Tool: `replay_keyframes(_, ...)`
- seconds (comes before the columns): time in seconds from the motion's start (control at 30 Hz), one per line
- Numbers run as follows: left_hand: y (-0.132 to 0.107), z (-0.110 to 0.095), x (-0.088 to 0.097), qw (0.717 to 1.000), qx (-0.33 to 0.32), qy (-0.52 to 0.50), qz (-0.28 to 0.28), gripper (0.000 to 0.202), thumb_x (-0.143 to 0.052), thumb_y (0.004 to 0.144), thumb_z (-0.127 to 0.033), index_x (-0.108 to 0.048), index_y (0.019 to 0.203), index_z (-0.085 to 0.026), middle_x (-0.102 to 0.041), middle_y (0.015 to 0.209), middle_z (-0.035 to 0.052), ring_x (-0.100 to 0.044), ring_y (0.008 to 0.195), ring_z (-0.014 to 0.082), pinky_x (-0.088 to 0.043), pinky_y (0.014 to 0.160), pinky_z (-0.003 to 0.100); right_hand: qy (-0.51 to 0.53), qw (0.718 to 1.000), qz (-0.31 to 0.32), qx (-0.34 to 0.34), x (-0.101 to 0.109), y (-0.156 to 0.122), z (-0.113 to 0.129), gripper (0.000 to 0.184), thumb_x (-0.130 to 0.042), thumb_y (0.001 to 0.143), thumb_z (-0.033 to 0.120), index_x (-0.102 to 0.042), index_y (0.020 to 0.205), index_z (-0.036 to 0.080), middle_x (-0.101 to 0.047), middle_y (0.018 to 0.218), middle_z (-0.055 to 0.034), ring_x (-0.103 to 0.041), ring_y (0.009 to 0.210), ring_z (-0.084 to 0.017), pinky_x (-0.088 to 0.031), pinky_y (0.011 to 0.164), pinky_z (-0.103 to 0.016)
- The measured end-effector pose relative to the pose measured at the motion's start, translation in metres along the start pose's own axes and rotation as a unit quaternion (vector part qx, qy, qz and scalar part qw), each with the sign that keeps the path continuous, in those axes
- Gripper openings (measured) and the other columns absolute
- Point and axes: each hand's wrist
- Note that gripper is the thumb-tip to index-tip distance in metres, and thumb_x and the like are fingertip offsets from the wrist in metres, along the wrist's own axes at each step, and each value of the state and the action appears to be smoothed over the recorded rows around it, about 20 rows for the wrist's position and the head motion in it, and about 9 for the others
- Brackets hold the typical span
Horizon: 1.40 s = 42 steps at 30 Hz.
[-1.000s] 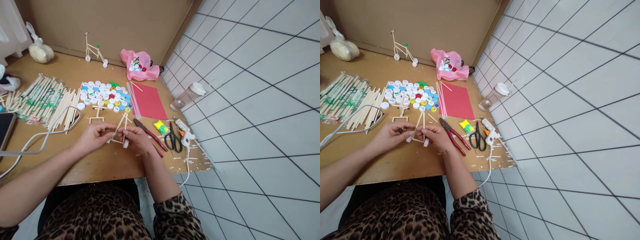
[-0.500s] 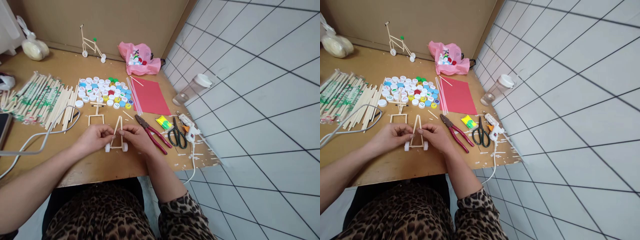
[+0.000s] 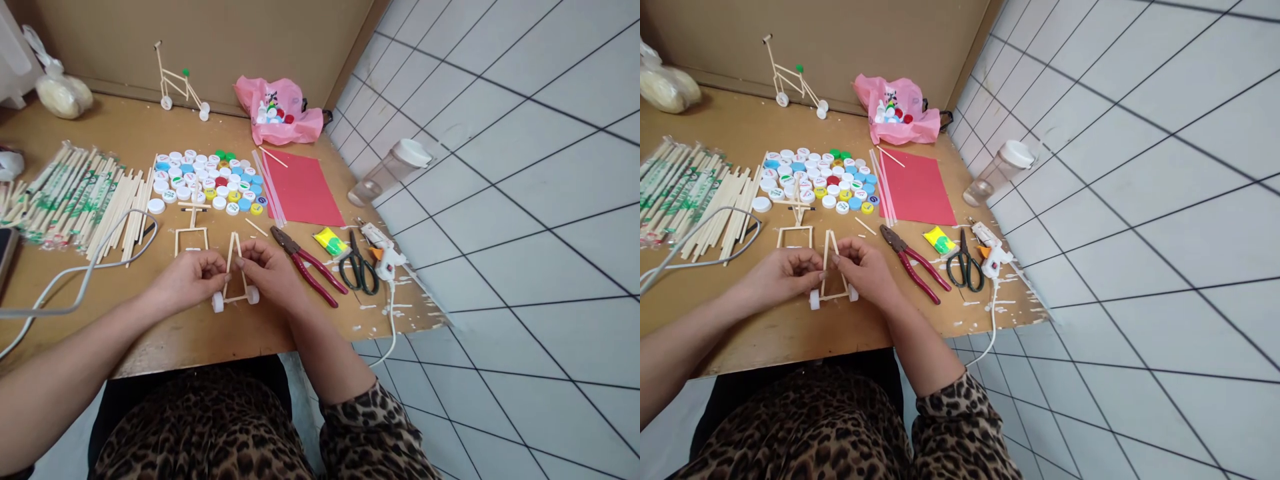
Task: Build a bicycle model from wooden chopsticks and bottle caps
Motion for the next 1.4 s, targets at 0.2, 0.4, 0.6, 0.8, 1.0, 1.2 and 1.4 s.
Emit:
replay_keyframes(0.2, -0.001, -0.001, 0.000, 0.999, 0.020, 0.014, 0.021, 0.015, -0.060, 0.066, -0.035, -0.057, 0.063, -0.020, -0.052, 0.051, -0.0046, -0.045, 0.047, 0.0111, -0.034, 0.045, 0.022, -0.007, 0.998, -0.043, 0.036, -0.005, 0.004, 0.008, 0.013, -0.064, 0.071, 0.022, -0.062, 0.084, 0.021, -0.061, 0.070, 0.0045, -0.055, 0.065, -0.010, -0.045, 0.065, -0.024)
replay_keyframes(0.4, -0.002, -0.005, 0.000, 0.999, 0.024, 0.015, 0.020, 0.015, -0.059, 0.066, -0.035, -0.056, 0.062, -0.020, -0.050, 0.049, -0.0056, -0.043, 0.045, 0.0101, -0.031, 0.044, 0.021, -0.069, 0.994, -0.057, 0.067, -0.006, 0.001, 0.015, 0.007, -0.059, 0.076, 0.024, -0.064, 0.078, 0.020, -0.062, 0.072, 0.0026, -0.056, 0.068, -0.011, -0.046, 0.065, -0.024)
replay_keyframes(0.6, -0.002, -0.007, 0.001, 0.999, 0.022, 0.004, 0.027, 0.014, -0.059, 0.065, -0.034, -0.056, 0.062, -0.020, -0.049, 0.048, -0.0063, -0.041, 0.043, 0.0092, -0.030, 0.044, 0.021, -0.177, 0.971, -0.100, 0.125, -0.009, 0.004, 0.007, 0.022, -0.054, 0.078, 0.022, -0.069, 0.093, 0.019, -0.054, 0.061, 0.0043, -0.048, 0.056, -0.010, -0.041, 0.058, -0.024)
replay_keyframes(0.8, -0.001, -0.004, 0.002, 0.999, 0.007, -0.047, 0.016, 0.012, -0.061, 0.065, -0.031, -0.058, 0.067, -0.019, -0.055, 0.053, -0.0051, -0.045, 0.047, 0.0095, -0.036, 0.046, 0.021, -0.272, 0.940, -0.105, 0.175, -0.012, 0.004, 0.014, 0.022, -0.051, 0.080, 0.019, -0.071, 0.088, 0.019, -0.055, 0.059, 0.0033, -0.046, 0.055, -0.010, -0.041, 0.060, -0.024)
replay_keyframes(1.0, 0.001, -0.007, 0.002, 0.995, -0.022, -0.093, -0.041, 0.017, -0.064, 0.068, -0.035, -0.058, 0.067, -0.019, -0.051, 0.051, -0.0063, -0.040, 0.044, 0.0076, -0.031, 0.044, 0.020, -0.288, 0.937, -0.077, 0.183, -0.017, 0.004, 0.019, 0.022, -0.050, 0.083, 0.022, -0.072, 0.079, 0.020, -0.061, 0.063, 0.0009, -0.053, 0.060, -0.012, -0.044, 0.064, -0.025)
replay_keyframes(1.2, 0.001, -0.009, 0.003, 0.993, -0.039, -0.092, -0.070, 0.018, -0.067, 0.068, -0.034, -0.058, 0.068, -0.020, -0.050, 0.052, -0.0065, -0.039, 0.045, 0.0075, -0.032, 0.044, 0.020, -0.269, 0.943, -0.068, 0.182, -0.017, 0.006, 0.018, 0.023, -0.050, 0.086, 0.023, -0.072, 0.080, 0.022, -0.069, 0.071, -0.0005, -0.060, 0.070, -0.015, -0.047, 0.071, -0.028)
replay_keyframes(1.4, 0.001, -0.006, 0.005, 0.989, -0.045, -0.096, -0.101, 0.019, -0.069, 0.068, -0.034, -0.059, 0.072, -0.019, -0.053, 0.055, -0.0056, -0.042, 0.047, 0.0080, -0.033, 0.046, 0.021, -0.285, 0.934, -0.071, 0.202, -0.020, 0.007, 0.019, 0.022, -0.051, 0.085, 0.021, -0.072, 0.079, 0.022, -0.069, 0.072, -0.0003, -0.060, 0.068, -0.014, -0.047, 0.070, -0.027)
Point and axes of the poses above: each hand's wrist, its own y-axis towards the middle knuckle, its own x-axis out of the back of the hand, z = x × y
